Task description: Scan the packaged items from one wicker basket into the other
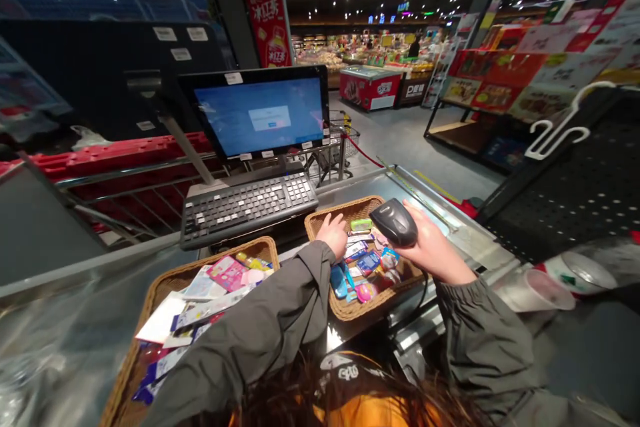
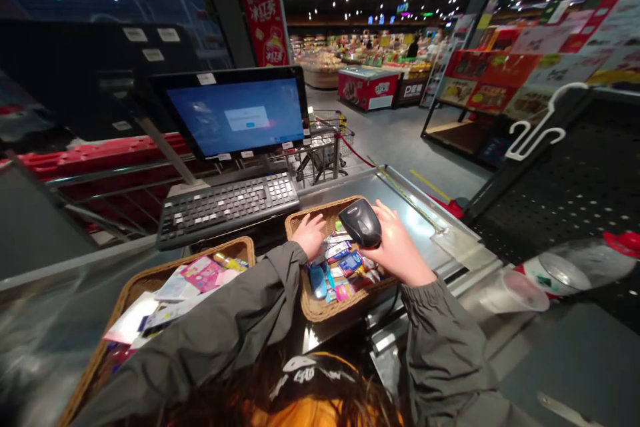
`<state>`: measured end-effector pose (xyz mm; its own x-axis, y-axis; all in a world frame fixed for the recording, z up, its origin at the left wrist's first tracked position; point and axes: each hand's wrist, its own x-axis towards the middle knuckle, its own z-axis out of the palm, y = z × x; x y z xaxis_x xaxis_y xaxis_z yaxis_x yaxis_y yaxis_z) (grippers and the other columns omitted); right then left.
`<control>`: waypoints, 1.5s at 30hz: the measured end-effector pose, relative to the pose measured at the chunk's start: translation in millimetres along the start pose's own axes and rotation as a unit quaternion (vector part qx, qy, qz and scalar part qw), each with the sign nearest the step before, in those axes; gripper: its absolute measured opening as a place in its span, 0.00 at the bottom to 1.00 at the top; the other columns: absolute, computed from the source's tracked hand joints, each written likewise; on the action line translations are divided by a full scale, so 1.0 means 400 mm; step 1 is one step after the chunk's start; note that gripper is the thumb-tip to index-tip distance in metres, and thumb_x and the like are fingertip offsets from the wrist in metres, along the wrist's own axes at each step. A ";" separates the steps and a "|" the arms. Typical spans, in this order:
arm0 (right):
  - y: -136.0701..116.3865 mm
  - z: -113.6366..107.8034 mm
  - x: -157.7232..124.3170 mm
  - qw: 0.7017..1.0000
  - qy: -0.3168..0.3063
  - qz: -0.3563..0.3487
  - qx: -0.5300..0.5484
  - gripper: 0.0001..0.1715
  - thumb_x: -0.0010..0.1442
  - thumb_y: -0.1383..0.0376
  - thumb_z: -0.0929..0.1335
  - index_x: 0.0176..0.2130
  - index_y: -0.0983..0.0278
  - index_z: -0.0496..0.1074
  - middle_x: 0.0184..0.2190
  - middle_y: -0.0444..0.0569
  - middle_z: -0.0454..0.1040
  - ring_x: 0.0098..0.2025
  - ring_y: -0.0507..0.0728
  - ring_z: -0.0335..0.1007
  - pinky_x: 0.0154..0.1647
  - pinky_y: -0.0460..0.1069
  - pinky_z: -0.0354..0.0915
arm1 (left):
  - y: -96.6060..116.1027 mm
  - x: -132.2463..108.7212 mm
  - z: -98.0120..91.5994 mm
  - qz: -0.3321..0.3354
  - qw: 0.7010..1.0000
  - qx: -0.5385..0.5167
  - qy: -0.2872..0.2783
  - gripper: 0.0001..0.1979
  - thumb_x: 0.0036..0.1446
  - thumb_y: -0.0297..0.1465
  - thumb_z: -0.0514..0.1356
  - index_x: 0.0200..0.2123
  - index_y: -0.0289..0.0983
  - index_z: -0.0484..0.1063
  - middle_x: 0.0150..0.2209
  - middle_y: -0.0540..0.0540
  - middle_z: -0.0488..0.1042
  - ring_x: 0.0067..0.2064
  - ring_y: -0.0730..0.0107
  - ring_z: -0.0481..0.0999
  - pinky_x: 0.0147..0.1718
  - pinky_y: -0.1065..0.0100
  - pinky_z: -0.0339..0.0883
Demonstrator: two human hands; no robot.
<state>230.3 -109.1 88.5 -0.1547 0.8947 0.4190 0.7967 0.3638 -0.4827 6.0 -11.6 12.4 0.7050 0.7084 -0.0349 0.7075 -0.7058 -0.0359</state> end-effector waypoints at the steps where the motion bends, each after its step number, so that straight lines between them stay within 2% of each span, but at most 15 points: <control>1: 0.010 -0.005 0.000 1.000 -0.001 0.006 0.002 0.39 0.51 0.54 0.72 0.57 0.66 0.64 0.57 0.64 0.69 0.67 0.73 0.54 0.65 0.71 0.53 | 0.004 0.034 0.019 0.001 1.000 0.001 -0.007 0.11 0.54 0.30 0.60 0.39 0.35 0.80 0.57 0.37 0.71 0.66 0.50 0.57 0.65 0.44 0.44; 5: 0.049 -0.015 0.012 1.000 -0.012 0.022 0.012 0.38 0.51 0.55 0.72 0.57 0.65 0.64 0.57 0.62 0.68 0.67 0.73 0.53 0.65 0.71 0.53 | 0.024 0.129 0.097 0.007 0.999 0.001 -0.031 0.11 0.55 0.27 0.60 0.40 0.33 0.80 0.53 0.35 0.74 0.64 0.51 0.61 0.64 0.48 0.47; 11: 0.107 -0.010 0.045 0.999 -0.030 0.023 0.026 0.34 0.50 0.59 0.73 0.56 0.61 0.66 0.58 0.59 0.68 0.68 0.73 0.51 0.65 0.72 0.51 | 0.065 0.188 0.178 0.011 0.999 0.004 -0.048 0.16 0.62 0.25 0.52 0.47 0.31 0.77 0.60 0.35 0.68 0.65 0.56 0.60 0.64 0.53 0.51; 14: 0.133 -0.009 0.059 0.999 -0.038 0.020 0.033 0.35 0.50 0.59 0.73 0.56 0.62 0.66 0.59 0.59 0.67 0.68 0.72 0.50 0.66 0.72 0.50 | 0.088 0.211 0.185 0.023 0.999 0.002 -0.046 0.19 0.64 0.25 0.48 0.52 0.29 0.74 0.62 0.36 0.66 0.65 0.57 0.59 0.64 0.53 0.50; 16: 0.146 -0.012 0.066 0.998 -0.041 0.020 0.042 0.35 0.51 0.59 0.72 0.57 0.62 0.66 0.60 0.60 0.66 0.69 0.72 0.49 0.66 0.72 0.50 | 0.107 0.221 0.183 0.032 0.998 -0.002 -0.048 0.19 0.65 0.27 0.49 0.49 0.28 0.76 0.59 0.35 0.69 0.64 0.55 0.61 0.63 0.53 0.51; 18: 0.156 -0.014 0.072 0.998 -0.043 0.020 0.051 0.35 0.52 0.58 0.72 0.57 0.64 0.65 0.60 0.61 0.65 0.69 0.72 0.49 0.66 0.72 0.49 | 0.128 0.221 0.181 0.030 0.998 -0.005 -0.057 0.18 0.63 0.35 0.53 0.44 0.28 0.78 0.52 0.33 0.74 0.59 0.51 0.66 0.61 0.52 0.54; 20: 0.166 -0.014 0.076 0.997 -0.049 0.019 0.058 0.36 0.53 0.58 0.71 0.58 0.64 0.64 0.61 0.61 0.65 0.69 0.72 0.48 0.66 0.73 0.48 | 0.149 0.212 0.183 0.023 0.997 -0.006 -0.070 0.24 0.55 0.45 0.61 0.39 0.28 0.80 0.45 0.32 0.76 0.53 0.47 0.70 0.59 0.49 0.57; 22: 0.177 -0.011 0.079 0.996 -0.056 0.019 0.063 0.36 0.53 0.58 0.72 0.58 0.63 0.64 0.61 0.60 0.65 0.69 0.72 0.47 0.67 0.73 0.47 | 0.169 0.200 0.190 0.017 0.996 -0.004 -0.084 0.29 0.45 0.50 0.66 0.37 0.28 0.80 0.42 0.31 0.77 0.50 0.44 0.71 0.58 0.48 0.57; 24: 0.188 -0.007 0.081 0.996 -0.059 0.020 0.067 0.36 0.52 0.59 0.72 0.58 0.61 0.65 0.61 0.59 0.65 0.69 0.72 0.47 0.67 0.73 0.47 | 0.182 0.190 0.200 0.008 0.995 -0.001 -0.094 0.27 0.41 0.48 0.69 0.37 0.30 0.80 0.43 0.31 0.76 0.50 0.43 0.71 0.57 0.49 0.58; 30: 0.196 -0.001 0.081 0.996 -0.049 0.020 0.076 0.37 0.50 0.61 0.73 0.58 0.60 0.65 0.60 0.58 0.65 0.69 0.72 0.48 0.66 0.73 0.48 | 0.201 0.178 0.212 -0.041 0.993 -0.006 -0.113 0.22 0.43 0.40 0.68 0.37 0.29 0.80 0.46 0.29 0.73 0.50 0.42 0.71 0.54 0.48 0.61; 34: 0.188 -0.004 0.076 0.996 -0.047 0.013 0.070 0.37 0.50 0.60 0.73 0.59 0.61 0.65 0.60 0.59 0.66 0.69 0.72 0.48 0.66 0.73 0.48 | 0.209 0.182 0.193 -0.048 0.991 -0.023 -0.125 0.21 0.37 0.35 0.70 0.37 0.30 0.79 0.49 0.30 0.73 0.52 0.42 0.71 0.56 0.50 0.61; 37: 0.187 -0.015 0.064 0.997 -0.036 0.010 0.063 0.36 0.52 0.60 0.72 0.58 0.62 0.65 0.60 0.60 0.66 0.69 0.72 0.48 0.66 0.73 0.49 | 0.186 0.198 0.155 -0.070 0.990 -0.042 -0.116 0.24 0.36 0.39 0.70 0.37 0.30 0.79 0.49 0.31 0.73 0.52 0.42 0.71 0.56 0.49 0.61; 41: 0.188 -0.035 0.044 0.998 -0.004 0.021 0.051 0.37 0.53 0.60 0.71 0.59 0.62 0.62 0.59 0.60 0.66 0.69 0.71 0.50 0.66 0.72 0.49 | 0.104 0.207 0.054 -0.107 0.987 -0.086 -0.084 0.29 0.39 0.51 0.66 0.38 0.34 0.79 0.47 0.37 0.75 0.50 0.48 0.73 0.52 0.53 0.66; 44: 0.178 -0.044 0.036 0.999 0.008 0.016 0.041 0.37 0.53 0.59 0.71 0.59 0.62 0.62 0.59 0.61 0.67 0.68 0.72 0.50 0.66 0.73 0.49 | 0.027 0.177 -0.045 -0.083 0.986 -0.135 -0.049 0.23 0.46 0.51 0.65 0.34 0.37 0.79 0.52 0.43 0.74 0.53 0.57 0.73 0.54 0.63 0.66; 45: 0.171 -0.046 0.034 0.999 0.011 0.011 0.040 0.36 0.53 0.59 0.72 0.59 0.62 0.62 0.59 0.61 0.67 0.68 0.72 0.50 0.66 0.72 0.49 | 0.004 0.159 -0.078 -0.056 0.978 -0.199 -0.022 0.21 0.47 0.49 0.66 0.34 0.36 0.79 0.53 0.42 0.73 0.54 0.59 0.73 0.54 0.65 0.66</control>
<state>293.6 -76.9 75.4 -0.1250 0.8970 0.4240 0.7509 0.3648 -0.5506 53.6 32.5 41.3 0.6259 0.7741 -0.0953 0.7491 -0.5626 0.3497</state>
